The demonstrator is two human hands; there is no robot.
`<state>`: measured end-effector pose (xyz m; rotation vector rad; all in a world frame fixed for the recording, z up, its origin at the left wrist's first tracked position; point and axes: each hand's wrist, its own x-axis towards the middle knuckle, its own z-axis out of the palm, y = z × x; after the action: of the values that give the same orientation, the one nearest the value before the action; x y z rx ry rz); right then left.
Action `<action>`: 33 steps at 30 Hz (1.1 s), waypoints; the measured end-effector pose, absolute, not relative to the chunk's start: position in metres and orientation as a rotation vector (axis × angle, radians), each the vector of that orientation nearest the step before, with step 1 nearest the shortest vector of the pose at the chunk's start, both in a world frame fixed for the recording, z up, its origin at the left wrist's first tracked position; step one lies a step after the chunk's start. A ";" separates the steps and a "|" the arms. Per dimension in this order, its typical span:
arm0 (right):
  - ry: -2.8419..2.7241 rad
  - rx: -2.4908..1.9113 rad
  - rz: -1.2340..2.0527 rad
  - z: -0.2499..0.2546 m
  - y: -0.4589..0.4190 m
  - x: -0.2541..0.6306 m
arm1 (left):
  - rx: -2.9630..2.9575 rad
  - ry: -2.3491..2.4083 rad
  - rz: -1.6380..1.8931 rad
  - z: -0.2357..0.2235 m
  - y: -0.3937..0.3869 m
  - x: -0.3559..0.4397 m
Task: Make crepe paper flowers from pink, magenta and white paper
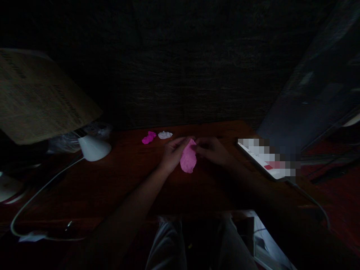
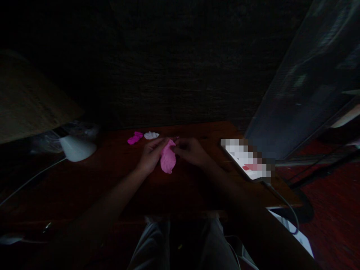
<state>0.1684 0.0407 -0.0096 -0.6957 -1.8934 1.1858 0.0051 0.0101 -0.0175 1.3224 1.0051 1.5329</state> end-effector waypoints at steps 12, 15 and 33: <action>-1.813 -0.700 1.168 -0.009 0.039 0.166 | 1.336 1.026 1.530 -0.018 0.010 0.005; -1.760 -0.709 1.158 -0.011 0.041 0.166 | 1.331 1.040 1.532 -0.017 0.010 0.006; -1.662 -0.793 1.119 -0.008 0.043 0.169 | 1.406 1.054 1.483 -0.020 0.012 0.004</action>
<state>0.1688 0.0433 -0.0081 -0.7934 -1.6617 1.1194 0.0039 0.0123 -0.0202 1.4058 1.0538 1.4833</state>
